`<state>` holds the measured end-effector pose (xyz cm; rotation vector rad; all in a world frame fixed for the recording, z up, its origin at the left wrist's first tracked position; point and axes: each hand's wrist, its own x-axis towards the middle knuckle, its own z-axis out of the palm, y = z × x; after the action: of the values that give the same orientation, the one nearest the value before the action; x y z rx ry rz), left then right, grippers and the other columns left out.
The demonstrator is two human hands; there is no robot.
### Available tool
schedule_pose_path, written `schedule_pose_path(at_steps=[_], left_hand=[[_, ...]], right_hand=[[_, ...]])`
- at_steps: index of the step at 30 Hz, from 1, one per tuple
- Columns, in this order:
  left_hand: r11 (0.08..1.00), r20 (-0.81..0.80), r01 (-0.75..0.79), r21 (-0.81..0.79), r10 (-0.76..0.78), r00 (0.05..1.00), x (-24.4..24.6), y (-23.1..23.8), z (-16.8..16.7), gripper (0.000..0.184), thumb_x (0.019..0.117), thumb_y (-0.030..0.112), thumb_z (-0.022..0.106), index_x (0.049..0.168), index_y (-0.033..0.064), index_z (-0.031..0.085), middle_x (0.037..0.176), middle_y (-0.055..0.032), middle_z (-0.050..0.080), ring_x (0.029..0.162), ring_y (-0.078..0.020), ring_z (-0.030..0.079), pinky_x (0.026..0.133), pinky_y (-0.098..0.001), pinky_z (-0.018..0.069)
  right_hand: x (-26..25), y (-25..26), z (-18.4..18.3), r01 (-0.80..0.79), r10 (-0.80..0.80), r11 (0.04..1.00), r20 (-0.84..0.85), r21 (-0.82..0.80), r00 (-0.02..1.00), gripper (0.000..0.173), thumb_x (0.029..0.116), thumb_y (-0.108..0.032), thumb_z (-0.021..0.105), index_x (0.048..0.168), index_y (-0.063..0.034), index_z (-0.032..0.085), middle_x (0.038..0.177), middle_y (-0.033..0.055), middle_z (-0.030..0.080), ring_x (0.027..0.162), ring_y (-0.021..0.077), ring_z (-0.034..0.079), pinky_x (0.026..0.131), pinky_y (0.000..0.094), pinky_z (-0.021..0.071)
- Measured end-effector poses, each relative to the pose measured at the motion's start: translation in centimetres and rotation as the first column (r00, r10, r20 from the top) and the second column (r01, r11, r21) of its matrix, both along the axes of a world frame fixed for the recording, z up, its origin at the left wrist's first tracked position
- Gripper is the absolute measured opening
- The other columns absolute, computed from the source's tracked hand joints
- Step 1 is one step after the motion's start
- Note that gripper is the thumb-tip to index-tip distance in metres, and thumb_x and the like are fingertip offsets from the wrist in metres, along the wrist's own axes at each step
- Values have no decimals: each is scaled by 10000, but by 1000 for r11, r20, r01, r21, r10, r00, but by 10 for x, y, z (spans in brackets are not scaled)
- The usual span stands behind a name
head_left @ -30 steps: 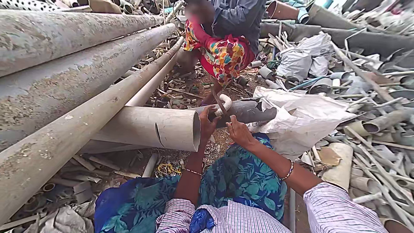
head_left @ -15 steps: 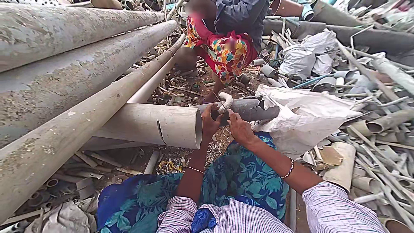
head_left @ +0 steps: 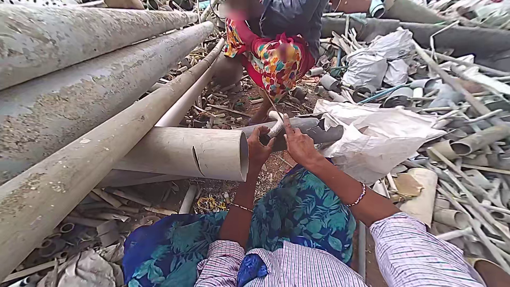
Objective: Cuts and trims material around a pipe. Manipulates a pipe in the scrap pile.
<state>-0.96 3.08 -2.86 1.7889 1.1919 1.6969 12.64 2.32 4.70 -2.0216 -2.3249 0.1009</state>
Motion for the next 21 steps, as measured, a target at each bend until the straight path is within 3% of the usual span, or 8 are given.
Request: schedule_pose_path(at_steps=[2, 6, 10, 13, 16, 18, 19, 21], left_hand=[[1000, 4, -15, 21, 15, 1000, 1, 5, 4, 490, 815, -10, 813, 1250, -28, 589, 1139, -196, 722, 1028, -282, 721, 921, -419, 577], [1000, 8, -12, -23, 12, 1000, 3, 0, 2, 447, 825, 3, 807, 1220, -51, 606, 1123, -213, 721, 1013, -292, 720, 916, -429, 574], [1000, -10, -9, -12, 9, 1000, 0, 1, -2, 487, 829, 23, 818, 1256, -37, 592, 1143, -205, 719, 1020, -308, 718, 910, -453, 576], [1000, -16, 11, -26, -12, 1000, -1, -4, -4, 489, 833, 34, 809, 1266, -10, 586, 1143, -192, 711, 997, -302, 710, 875, -457, 584], [1000, 3, 2, 12, -2, 1000, 1, 1, 1, 486, 813, 0, 805, 1249, -29, 592, 1136, -199, 717, 1009, -291, 716, 896, -439, 580], [1000, 2, 21, -10, -21, 1000, -1, -2, 0, 499, 821, 4, 806, 1267, -23, 584, 1152, -198, 713, 1024, -301, 711, 900, -446, 579], [999, -7, 29, -37, -29, 1000, -1, -7, -2, 501, 831, 16, 808, 1277, -14, 583, 1162, -194, 707, 1029, -305, 705, 898, -452, 578], [999, -16, 13, -33, -14, 1000, -1, -7, -2, 487, 820, 17, 815, 1254, -13, 595, 1140, -190, 714, 1002, -296, 710, 878, -446, 583]], right_hand=[[-2, -4, 1, -31, 32, 999, 61, -19, 998, 679, 1075, -103, 451, 1654, -139, 97, 1166, 304, 573, 858, 453, 670, 736, 549, 541], [16, 18, 18, 109, -106, 993, 61, -46, 992, 649, 1092, -122, 388, 1649, -113, 54, 1160, 343, 611, 1026, 526, 649, 822, 626, 519], [4, -8, 3, -64, 62, 998, 55, 26, 997, 641, 1077, -109, 450, 1645, -111, 154, 1114, 306, 603, 832, 460, 672, 707, 553, 538], [20, 17, 18, 120, -115, 991, 84, -57, 990, 661, 1079, -97, 401, 1649, -115, 67, 1169, 345, 610, 1031, 525, 647, 832, 616, 516], [15, 0, 28, -41, 37, 995, 52, 86, 998, 618, 1094, -132, 412, 1645, -91, 136, 1128, 337, 612, 889, 511, 666, 747, 598, 524], [13, -6, 16, -78, 73, 996, 96, 49, 993, 647, 1078, -102, 443, 1651, -130, 142, 1102, 308, 613, 845, 476, 671, 710, 566, 532], [18, 0, 14, -4, 9, 999, 125, -40, 992, 691, 1067, -71, 435, 1656, -151, 83, 1135, 317, 603, 927, 494, 664, 765, 585, 527], [30, 15, 22, 88, -83, 995, 109, -41, 991, 681, 1079, -89, 413, 1653, -126, 48, 1152, 355, 610, 1014, 541, 644, 823, 634, 509]])
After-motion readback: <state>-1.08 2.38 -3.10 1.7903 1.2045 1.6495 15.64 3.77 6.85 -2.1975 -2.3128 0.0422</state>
